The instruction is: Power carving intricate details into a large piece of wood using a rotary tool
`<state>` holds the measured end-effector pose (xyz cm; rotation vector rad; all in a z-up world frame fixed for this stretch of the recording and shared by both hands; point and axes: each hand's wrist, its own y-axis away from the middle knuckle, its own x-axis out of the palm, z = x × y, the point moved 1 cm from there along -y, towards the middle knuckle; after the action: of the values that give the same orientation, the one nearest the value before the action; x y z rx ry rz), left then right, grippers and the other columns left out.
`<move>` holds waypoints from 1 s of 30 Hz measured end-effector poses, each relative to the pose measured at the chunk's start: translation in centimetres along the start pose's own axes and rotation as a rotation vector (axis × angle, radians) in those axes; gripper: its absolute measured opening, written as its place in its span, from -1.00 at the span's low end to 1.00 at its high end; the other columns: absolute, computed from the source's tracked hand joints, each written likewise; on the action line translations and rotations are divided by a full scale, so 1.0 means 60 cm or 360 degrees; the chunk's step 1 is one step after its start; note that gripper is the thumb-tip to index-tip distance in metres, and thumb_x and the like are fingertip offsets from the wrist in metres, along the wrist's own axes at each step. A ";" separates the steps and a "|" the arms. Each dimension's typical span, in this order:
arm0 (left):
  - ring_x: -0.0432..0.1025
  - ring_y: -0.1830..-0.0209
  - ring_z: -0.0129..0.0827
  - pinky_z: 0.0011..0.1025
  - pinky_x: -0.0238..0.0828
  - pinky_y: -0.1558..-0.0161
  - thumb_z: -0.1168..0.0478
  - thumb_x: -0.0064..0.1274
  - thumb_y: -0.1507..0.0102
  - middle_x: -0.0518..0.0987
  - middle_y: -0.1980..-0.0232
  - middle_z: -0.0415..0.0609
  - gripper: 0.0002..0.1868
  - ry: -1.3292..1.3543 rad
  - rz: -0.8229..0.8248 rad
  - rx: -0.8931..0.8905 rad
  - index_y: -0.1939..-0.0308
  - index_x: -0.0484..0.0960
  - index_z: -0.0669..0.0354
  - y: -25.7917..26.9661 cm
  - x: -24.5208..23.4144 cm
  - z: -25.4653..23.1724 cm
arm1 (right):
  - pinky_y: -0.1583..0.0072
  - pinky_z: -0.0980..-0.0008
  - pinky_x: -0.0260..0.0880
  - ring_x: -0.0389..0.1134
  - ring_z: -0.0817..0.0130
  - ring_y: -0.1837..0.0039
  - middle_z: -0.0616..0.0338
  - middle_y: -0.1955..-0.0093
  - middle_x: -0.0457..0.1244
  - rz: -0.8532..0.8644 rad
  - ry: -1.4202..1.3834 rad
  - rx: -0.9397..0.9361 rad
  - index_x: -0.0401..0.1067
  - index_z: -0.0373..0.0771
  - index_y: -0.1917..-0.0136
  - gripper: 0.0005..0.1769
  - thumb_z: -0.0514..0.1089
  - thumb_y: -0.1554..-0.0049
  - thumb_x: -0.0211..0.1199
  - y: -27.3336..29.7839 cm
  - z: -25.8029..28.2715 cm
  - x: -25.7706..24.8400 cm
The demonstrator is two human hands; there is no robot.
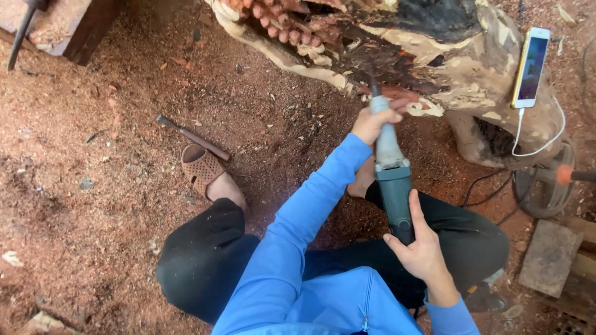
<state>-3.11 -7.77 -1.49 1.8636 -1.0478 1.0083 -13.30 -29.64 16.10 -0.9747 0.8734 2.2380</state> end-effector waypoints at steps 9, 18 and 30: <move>0.54 0.00 0.09 0.05 0.53 0.01 0.24 0.41 0.11 0.60 -0.01 0.35 -0.39 -0.0182 -0.0339 -0.0012 0.06 0.61 0.54 -0.001 0.024 -0.032 | -0.47 -0.24 0.02 0.04 -0.15 -0.57 -0.09 -0.66 -0.04 0.0004 -0.0108 0.0193 -0.19 0.16 -0.73 0.25 -0.12 0.06 0.45 -0.018 -0.011 0.010; 0.49 -0.19 0.19 0.02 0.47 -0.23 0.38 0.31 -0.04 0.57 -0.16 0.43 -0.49 -0.0036 -0.0085 0.0094 0.00 0.55 0.64 0.010 0.000 -0.019 | -0.47 -0.24 0.03 0.05 -0.15 -0.57 -0.07 -0.66 -0.04 0.0034 -0.0136 0.0238 -0.21 0.20 -0.73 0.27 -0.13 0.06 0.45 -0.003 -0.029 0.020; 0.53 -0.15 0.12 -0.05 0.54 -0.11 0.33 0.23 -0.09 0.63 -0.11 0.31 -0.87 -0.0033 -0.0019 0.0094 0.45 0.55 0.21 0.032 -0.012 -0.034 | -0.45 -0.22 0.07 0.06 -0.15 -0.56 -0.07 -0.65 -0.02 0.0086 -0.0166 0.0160 -0.15 0.21 -0.72 0.23 -0.16 0.06 0.44 -0.014 -0.017 0.021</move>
<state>-5.64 -6.48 -0.87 1.9300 -1.0277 1.0248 -13.01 -29.60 14.29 -0.7902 0.9657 2.2444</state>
